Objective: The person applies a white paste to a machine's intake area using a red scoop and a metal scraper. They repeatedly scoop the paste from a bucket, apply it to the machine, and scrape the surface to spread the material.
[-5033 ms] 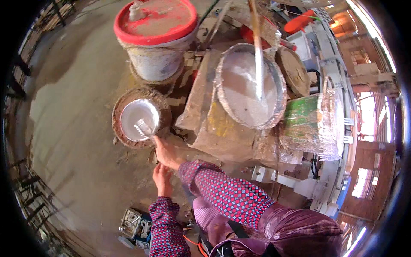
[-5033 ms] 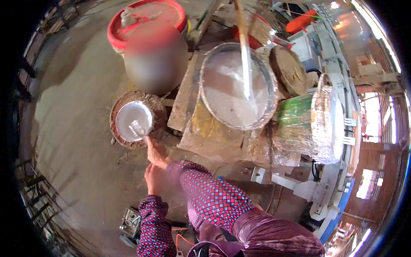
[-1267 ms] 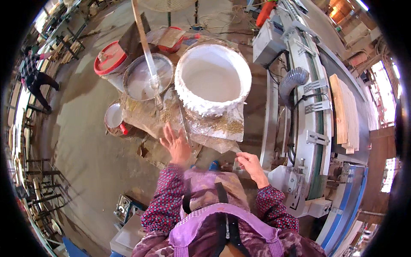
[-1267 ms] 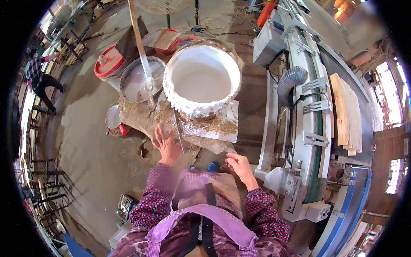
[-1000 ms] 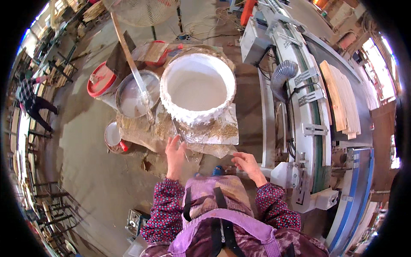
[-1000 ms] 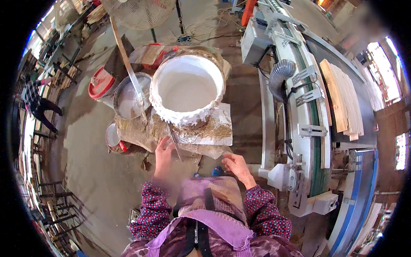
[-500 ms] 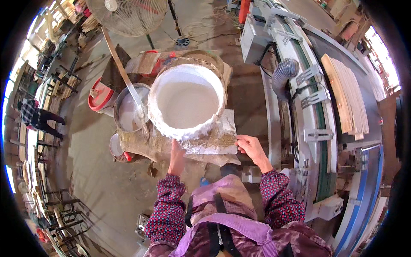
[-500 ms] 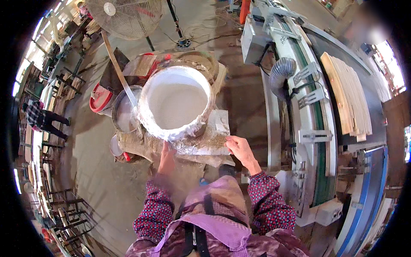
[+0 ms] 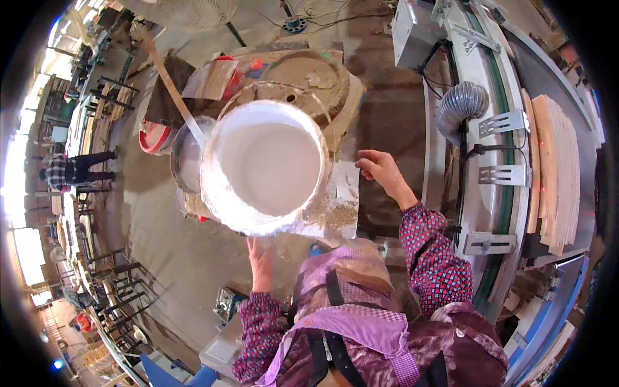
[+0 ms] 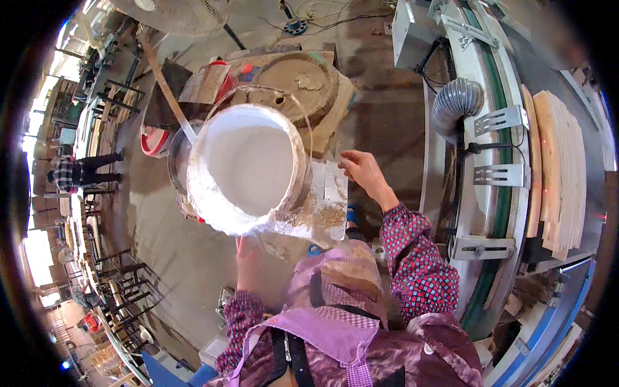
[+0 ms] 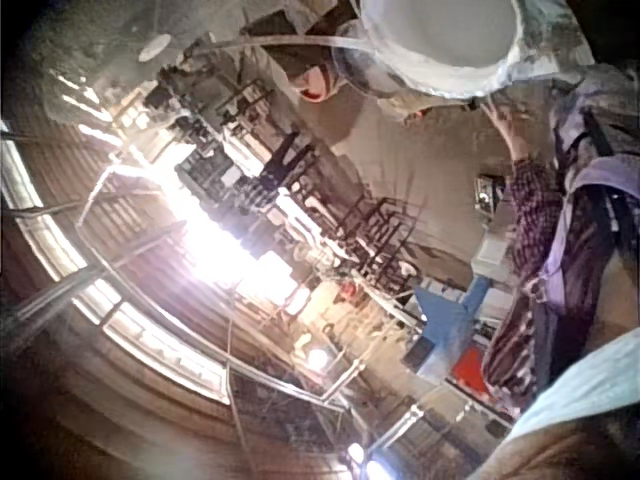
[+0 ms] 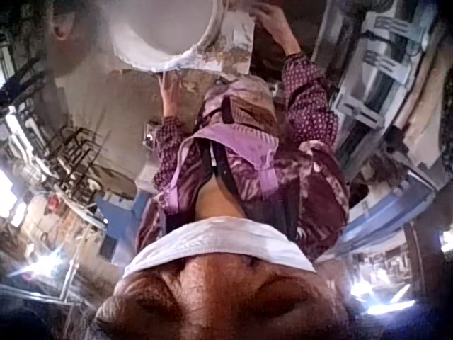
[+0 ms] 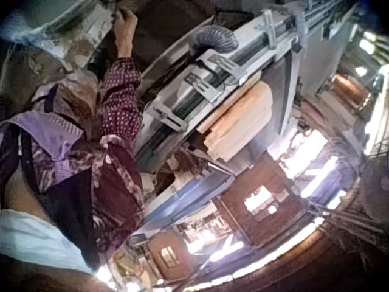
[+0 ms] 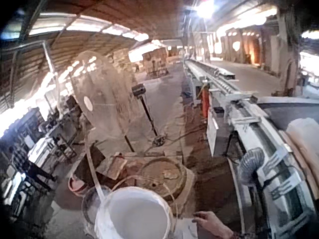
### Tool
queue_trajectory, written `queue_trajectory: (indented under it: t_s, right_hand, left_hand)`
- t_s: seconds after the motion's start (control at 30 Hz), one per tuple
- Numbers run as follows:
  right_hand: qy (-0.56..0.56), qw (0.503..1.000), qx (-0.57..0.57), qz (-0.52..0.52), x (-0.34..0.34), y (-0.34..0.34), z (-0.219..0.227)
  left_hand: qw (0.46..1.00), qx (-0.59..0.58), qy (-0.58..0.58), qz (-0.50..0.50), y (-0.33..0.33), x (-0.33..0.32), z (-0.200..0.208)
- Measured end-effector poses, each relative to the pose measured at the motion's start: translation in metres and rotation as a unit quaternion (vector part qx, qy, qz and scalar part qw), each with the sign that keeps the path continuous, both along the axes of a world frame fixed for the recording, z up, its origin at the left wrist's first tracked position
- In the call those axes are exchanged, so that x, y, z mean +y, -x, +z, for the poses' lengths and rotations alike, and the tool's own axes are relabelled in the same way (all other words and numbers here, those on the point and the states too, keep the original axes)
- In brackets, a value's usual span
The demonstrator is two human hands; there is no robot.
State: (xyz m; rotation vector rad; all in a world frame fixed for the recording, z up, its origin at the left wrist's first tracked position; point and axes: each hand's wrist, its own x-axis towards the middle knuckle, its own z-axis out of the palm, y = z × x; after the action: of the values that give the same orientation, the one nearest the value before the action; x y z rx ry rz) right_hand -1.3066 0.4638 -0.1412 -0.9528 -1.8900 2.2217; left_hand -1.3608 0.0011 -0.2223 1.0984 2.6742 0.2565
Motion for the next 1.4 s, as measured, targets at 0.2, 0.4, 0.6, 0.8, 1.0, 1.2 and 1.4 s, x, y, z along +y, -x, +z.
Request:
queue_trajectory:
  t_s: [0.2,0.4,0.6,0.8,1.0,1.2,1.4]
  right_hand:
    - [-0.258,0.955,0.123,-0.074,0.059,0.075,-0.06]
    - [-0.353,0.934,-0.028,-0.05,0.099,0.159,-0.088]
    - [-0.506,0.86,-0.049,0.048,0.083,0.179,-0.106]
    - [-0.538,0.827,-0.096,0.131,0.08,0.168,-0.099]
    - [-0.533,0.845,0.006,0.04,0.085,0.169,-0.113]
    - [-0.368,0.92,-0.118,-0.064,0.093,0.179,-0.118]
    - [-0.253,0.943,-0.159,-0.145,0.088,0.198,-0.134]
  left_hand:
    - [0.629,-0.397,-0.35,0.569,-0.023,0.099,0.148]
    - [0.649,-0.303,-0.423,0.555,-0.014,0.096,0.167]
    - [0.663,-0.248,-0.358,0.609,-0.016,0.082,0.193]
    - [0.804,-0.132,-0.224,0.534,-0.024,0.085,0.211]
    - [0.677,-0.199,-0.418,0.573,-0.022,0.069,0.199]
    - [0.704,-0.186,-0.402,0.555,0.002,0.065,0.199]
    - [0.696,-0.098,-0.453,0.548,0.021,0.084,0.237]
